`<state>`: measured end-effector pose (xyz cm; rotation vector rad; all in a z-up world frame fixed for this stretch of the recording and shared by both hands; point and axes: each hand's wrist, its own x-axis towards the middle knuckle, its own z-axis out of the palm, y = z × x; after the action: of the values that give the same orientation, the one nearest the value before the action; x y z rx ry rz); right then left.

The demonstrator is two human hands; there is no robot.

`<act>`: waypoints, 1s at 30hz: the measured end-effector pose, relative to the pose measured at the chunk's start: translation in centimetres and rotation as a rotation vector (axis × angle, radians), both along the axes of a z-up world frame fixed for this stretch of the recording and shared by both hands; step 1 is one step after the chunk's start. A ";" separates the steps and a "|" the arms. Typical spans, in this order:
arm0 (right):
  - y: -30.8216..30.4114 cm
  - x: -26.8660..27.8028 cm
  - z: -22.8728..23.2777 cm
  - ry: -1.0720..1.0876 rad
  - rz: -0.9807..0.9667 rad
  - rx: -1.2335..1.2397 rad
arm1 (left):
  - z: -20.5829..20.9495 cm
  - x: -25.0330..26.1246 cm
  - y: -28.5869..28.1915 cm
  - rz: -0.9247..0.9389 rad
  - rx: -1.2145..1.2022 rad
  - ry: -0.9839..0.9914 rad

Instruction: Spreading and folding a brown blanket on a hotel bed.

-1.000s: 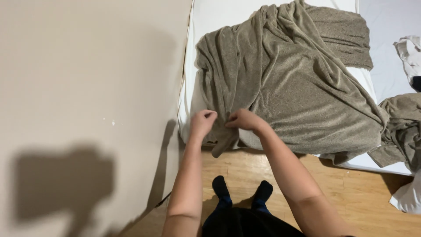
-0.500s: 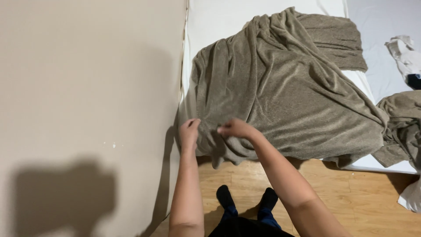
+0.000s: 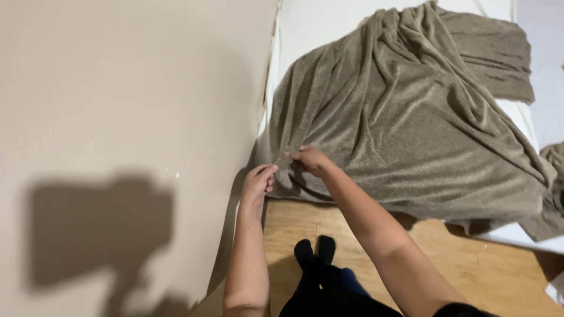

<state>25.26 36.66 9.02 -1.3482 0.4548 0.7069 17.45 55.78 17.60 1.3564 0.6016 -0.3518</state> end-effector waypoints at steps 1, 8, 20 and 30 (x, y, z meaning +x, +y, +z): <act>0.1 -0.3 1.6 -0.005 0.012 0.003 | 1.4 0.6 0.2 0.012 0.003 -0.005; -0.9 -2.0 5.2 -0.004 0.019 0.176 | -4.6 8.3 -0.6 0.014 0.112 0.134; -4.2 -0.8 0.8 0.069 0.081 0.187 | -2.6 9.5 -0.6 0.384 -0.082 0.070; -1.2 -1.7 3.1 0.092 0.095 0.356 | 3.6 6.3 -1.0 0.543 0.111 -0.171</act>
<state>23.58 35.44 12.11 -1.0098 0.3201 0.8859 23.79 54.80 21.23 1.2551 0.8234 0.2375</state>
